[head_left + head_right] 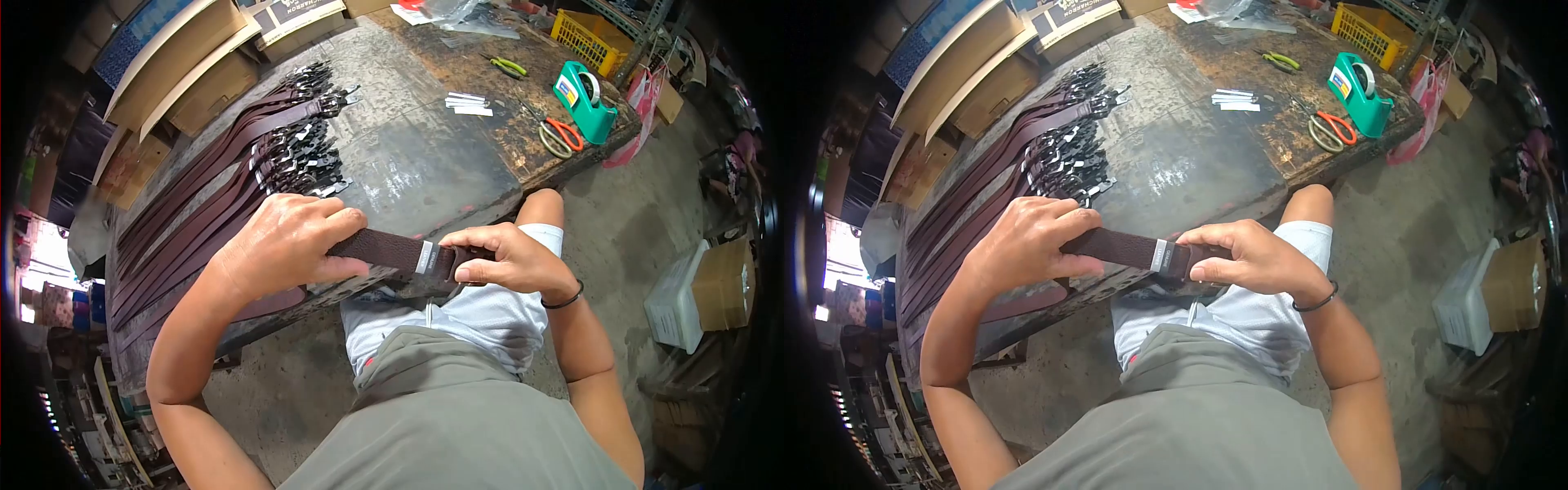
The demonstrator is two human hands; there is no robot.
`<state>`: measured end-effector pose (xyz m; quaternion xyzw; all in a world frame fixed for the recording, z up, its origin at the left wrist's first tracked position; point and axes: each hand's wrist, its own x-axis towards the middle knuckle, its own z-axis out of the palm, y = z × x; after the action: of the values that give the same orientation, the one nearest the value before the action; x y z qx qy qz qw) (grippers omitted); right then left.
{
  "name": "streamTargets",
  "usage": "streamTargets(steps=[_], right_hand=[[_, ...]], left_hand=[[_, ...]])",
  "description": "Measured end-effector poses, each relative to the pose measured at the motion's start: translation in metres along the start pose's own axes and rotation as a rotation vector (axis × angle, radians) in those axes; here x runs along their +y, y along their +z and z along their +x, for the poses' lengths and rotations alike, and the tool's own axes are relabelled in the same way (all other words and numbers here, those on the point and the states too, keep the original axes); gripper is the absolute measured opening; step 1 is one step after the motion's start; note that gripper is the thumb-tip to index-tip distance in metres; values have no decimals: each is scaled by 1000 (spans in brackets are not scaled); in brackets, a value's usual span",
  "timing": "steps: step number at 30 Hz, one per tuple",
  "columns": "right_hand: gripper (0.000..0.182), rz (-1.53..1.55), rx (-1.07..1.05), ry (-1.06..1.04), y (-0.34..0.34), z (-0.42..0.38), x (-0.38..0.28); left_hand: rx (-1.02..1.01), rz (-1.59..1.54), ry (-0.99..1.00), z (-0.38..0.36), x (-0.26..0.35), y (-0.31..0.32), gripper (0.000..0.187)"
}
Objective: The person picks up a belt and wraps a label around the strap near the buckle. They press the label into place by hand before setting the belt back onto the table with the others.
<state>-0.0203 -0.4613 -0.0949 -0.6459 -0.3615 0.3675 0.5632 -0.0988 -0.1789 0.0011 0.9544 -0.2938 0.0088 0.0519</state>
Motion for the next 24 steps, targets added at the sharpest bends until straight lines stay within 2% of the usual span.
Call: streamTargets(steps=[3, 8, 12, 13, 16, 18, 24], right_hand=[[41, 82, -5, 89, -1, 2, 8], [44, -6, -20, -200, 5, 7, 16], [40, 34, -38, -88, 14, 13, 15], [33, 39, -40, -114, 15, 14, 16], [23, -4, -88, -40, 18, 13, 4], [25, -117, -139, -182, 19, 15, 8], [25, -91, -278, -240, 28, 6, -9]], left_hand=[[7, -14, -5, 1, -1, 2, 42], [-36, -62, -29, 6, 4, 0, 42], [44, -110, 53, 11, 15, -1, 41], [67, -109, 84, 11, 18, -2, 40], [25, -98, 140, 9, 26, -7, 39], [30, -89, 181, 5, 32, -9, 38], [-29, -41, 249, -8, 50, -27, 38]])
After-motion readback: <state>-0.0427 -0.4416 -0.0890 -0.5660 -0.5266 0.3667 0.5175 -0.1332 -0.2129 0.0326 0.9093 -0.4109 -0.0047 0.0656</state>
